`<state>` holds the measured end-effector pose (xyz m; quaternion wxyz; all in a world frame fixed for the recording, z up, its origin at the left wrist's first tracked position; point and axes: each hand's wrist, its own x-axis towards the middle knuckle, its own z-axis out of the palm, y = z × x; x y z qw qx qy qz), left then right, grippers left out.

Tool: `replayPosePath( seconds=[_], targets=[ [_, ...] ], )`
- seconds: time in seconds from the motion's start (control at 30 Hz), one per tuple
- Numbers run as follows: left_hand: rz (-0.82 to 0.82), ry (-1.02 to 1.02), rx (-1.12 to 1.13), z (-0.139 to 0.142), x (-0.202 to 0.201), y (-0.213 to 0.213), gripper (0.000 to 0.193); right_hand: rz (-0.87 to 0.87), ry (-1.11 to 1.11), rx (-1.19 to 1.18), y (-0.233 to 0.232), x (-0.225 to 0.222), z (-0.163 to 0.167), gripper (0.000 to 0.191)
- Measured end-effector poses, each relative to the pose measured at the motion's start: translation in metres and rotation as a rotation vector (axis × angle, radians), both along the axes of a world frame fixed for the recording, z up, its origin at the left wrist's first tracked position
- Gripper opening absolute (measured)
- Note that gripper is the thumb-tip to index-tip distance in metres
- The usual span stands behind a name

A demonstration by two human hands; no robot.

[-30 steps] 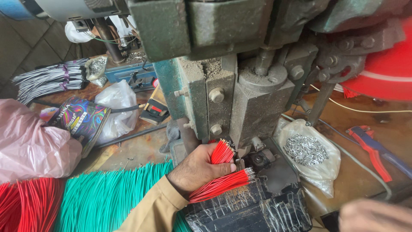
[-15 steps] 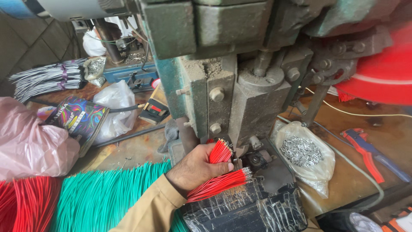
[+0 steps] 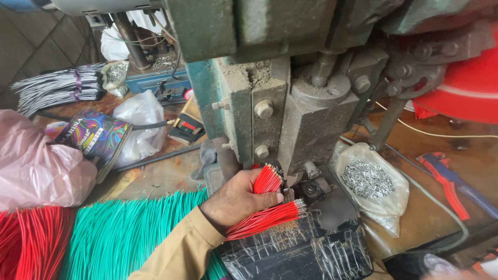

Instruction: The person holds a bundle of red wires and inserts the stripped end of one wire with a metal terminal into a bench-mounted crimping press, operates the press to crimp the terminal onto the wire, and places the finished wire back with the bundle, repeating the cycle. A container of loose metal terminals sits beside the press for picking.

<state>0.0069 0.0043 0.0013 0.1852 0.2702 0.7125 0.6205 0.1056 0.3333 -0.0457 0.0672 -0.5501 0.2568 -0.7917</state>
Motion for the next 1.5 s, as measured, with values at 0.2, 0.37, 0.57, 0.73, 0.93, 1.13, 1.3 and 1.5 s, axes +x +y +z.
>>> replayPosePath(
  seconds=[0.2, 0.37, 0.57, 0.73, 0.93, 1.13, 1.3, 1.5],
  targets=[
    [0.039, -0.017, -0.052, 0.009, 0.007, -0.003, 0.019, -1.448, -0.042, 1.625, 0.043, -0.066, 0.022, 0.033],
    [0.045, -0.021, -0.052, 0.014, 0.005, -0.002, 0.024, -1.517, 0.509, 1.815, 0.059, -0.123, -0.032, 0.043],
    [0.043, -0.028, -0.041, 0.003, -0.003, -0.002, 0.020, -1.526, 0.279, 1.847, 0.072, -0.129, -0.047, 0.025],
    [0.024, -0.021, 0.009, -0.001, -0.007, -0.003, 0.016, -1.636, -0.209, 1.564, 0.076, -0.116, -0.030, 0.023],
    [0.041, -0.089, 0.012, 0.002, -0.005, -0.001, 0.015, -0.881, -0.736, 1.223, 0.044, -0.086, -0.020, 0.017],
    [0.053, -0.018, -0.049, 0.004, -0.007, -0.001, 0.017, -0.978, 0.335, 1.450, -0.005, -0.039, -0.015, 0.026],
    [0.034, -0.031, -0.007, 0.002, -0.007, -0.004, 0.017, -1.042, -0.141, 1.466, -0.006, -0.043, 0.000, 0.031],
    [-0.010, -0.062, 0.066, -0.001, -0.010, -0.005, 0.014, -1.065, -0.401, 1.296, -0.009, -0.045, -0.010, 0.023]
  ],
)
